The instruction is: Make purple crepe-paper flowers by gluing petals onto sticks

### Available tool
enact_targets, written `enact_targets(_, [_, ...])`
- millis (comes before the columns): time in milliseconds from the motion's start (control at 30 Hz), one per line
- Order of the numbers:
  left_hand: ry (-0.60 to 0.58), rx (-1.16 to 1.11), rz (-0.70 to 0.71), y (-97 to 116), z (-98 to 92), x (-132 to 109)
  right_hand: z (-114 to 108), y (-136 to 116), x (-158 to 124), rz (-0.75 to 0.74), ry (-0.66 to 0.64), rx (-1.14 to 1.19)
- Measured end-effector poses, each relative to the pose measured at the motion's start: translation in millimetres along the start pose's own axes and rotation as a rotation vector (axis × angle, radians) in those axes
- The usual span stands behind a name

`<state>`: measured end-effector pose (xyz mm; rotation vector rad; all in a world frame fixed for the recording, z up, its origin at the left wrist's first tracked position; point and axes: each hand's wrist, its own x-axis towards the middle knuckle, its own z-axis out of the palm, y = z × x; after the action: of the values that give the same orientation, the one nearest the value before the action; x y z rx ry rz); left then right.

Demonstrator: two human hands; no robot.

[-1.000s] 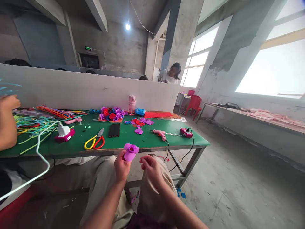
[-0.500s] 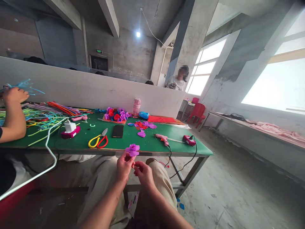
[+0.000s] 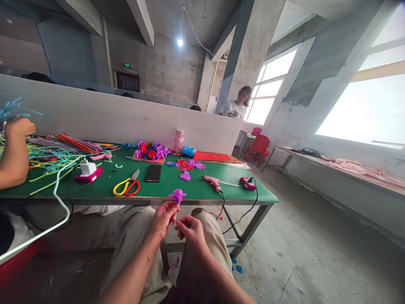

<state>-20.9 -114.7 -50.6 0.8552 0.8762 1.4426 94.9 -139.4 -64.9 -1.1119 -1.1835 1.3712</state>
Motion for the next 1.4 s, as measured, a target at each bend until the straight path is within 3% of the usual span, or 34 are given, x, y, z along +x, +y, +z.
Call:
enact_targets(267, [-0.099, -0.039, -0.089, 2, -2.2, 0, 0, -12, -8, 0.057, -0.033, 0.045])
enact_targets(500, [-0.084, 0.022, -0.096, 5, 4.1, -6, -5, -9, -7, -0.071, 0.073, -0.089])
enact_targets(700, [-0.041, 0.019, -0.019, -1, 4.4, -5, -4, -3, -7, -0.061, 0.051, -0.162])
enact_targets(900, [-0.013, -0.003, 0.037, -1, 5.8, -4, -10, -26, -3, -0.140, 0.125, -0.118])
enact_targets(1233, [0.005, 0.018, 0.077, 0, 9.4, -6, -11, -48, 0, -0.131, 0.030, 0.033])
enact_targets(1400, [-0.114, 0.007, 0.057, 5, 13.0, -11, -5, -55, -3, -0.148, -0.128, 0.158])
